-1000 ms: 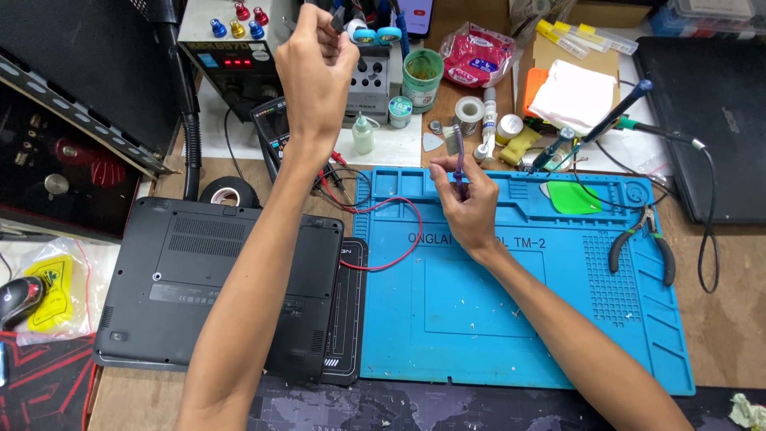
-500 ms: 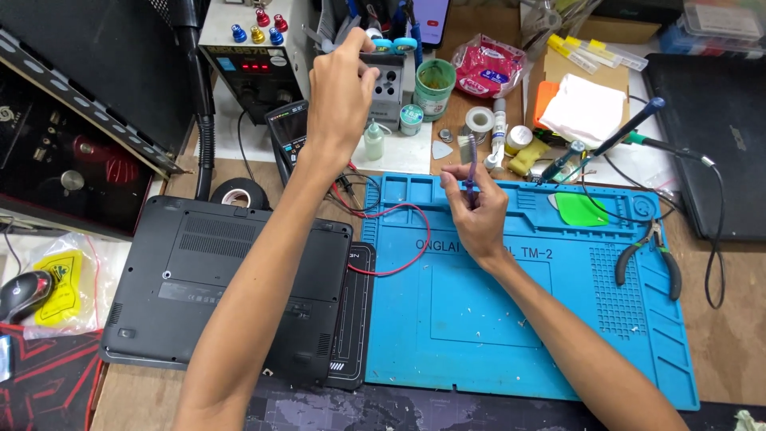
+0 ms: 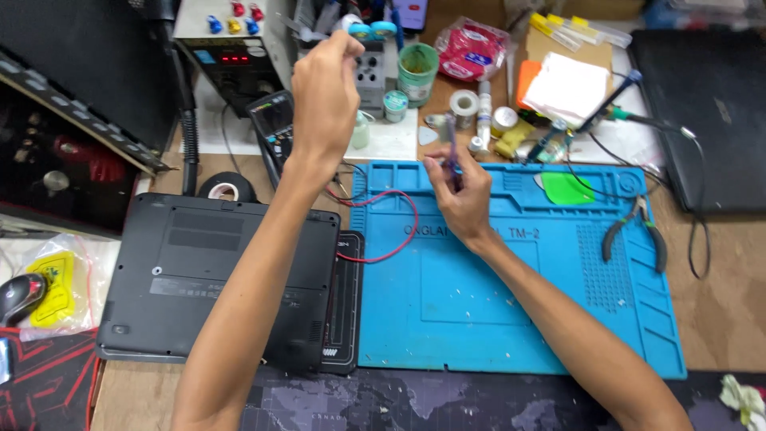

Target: Testing and diagnosing internal laptop connections using a multimeter and precision tools on a repair mat.

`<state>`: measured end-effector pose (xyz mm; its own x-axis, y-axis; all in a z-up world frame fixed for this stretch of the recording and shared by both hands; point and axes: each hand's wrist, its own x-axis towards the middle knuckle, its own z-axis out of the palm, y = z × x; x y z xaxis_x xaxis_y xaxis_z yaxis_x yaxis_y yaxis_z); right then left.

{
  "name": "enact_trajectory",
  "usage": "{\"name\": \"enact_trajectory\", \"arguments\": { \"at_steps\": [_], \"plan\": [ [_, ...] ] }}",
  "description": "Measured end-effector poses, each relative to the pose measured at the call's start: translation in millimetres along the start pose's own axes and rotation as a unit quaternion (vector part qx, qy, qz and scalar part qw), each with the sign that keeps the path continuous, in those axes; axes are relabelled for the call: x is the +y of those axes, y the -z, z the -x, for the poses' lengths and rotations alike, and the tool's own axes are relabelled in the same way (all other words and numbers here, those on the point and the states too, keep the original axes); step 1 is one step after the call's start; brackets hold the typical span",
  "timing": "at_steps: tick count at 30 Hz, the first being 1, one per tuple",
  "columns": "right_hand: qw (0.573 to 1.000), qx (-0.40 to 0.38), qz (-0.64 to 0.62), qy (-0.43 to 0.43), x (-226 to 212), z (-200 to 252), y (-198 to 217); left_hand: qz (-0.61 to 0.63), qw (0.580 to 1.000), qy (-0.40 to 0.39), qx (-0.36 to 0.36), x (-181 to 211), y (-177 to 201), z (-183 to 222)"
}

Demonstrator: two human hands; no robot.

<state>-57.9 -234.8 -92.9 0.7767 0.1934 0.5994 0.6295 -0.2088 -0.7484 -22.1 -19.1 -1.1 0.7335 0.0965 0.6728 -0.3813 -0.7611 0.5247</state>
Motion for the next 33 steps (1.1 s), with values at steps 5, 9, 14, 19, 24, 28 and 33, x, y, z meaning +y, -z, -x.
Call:
{"name": "enact_trajectory", "arguments": {
  "at_steps": [5,9,14,19,24,28,33],
  "plan": [
    [0.994,-0.092,-0.001,-0.060,-21.4,-16.3,25.9,0.028,0.999,-0.040,0.011,47.9,18.8,14.3],
    [0.967,-0.239,0.002,-0.087,-44.8,-29.5,78.5,0.064,0.997,-0.026,-0.026,84.5,27.5,27.8],
    [0.944,-0.260,0.186,-0.085,-62.9,-4.4,179.4,0.024,0.987,0.013,-0.155,84.6,6.4,56.9],
    [0.915,-0.198,0.339,-0.097,-54.7,30.0,255.4,0.021,0.951,0.050,-0.305,95.2,-57.0,79.9],
    [0.864,-0.196,0.428,-0.179,-27.1,45.8,269.5,0.079,0.944,-0.029,-0.318,122.0,-150.9,99.2],
    [0.853,-0.182,0.459,-0.172,-11.4,48.7,277.3,0.061,0.947,-0.084,-0.303,132.4,-220.5,108.2],
    [0.855,-0.182,0.452,-0.177,-12.1,42.3,289.3,-0.004,0.952,-0.140,-0.271,137.5,-266.7,107.3]
  ]
}}
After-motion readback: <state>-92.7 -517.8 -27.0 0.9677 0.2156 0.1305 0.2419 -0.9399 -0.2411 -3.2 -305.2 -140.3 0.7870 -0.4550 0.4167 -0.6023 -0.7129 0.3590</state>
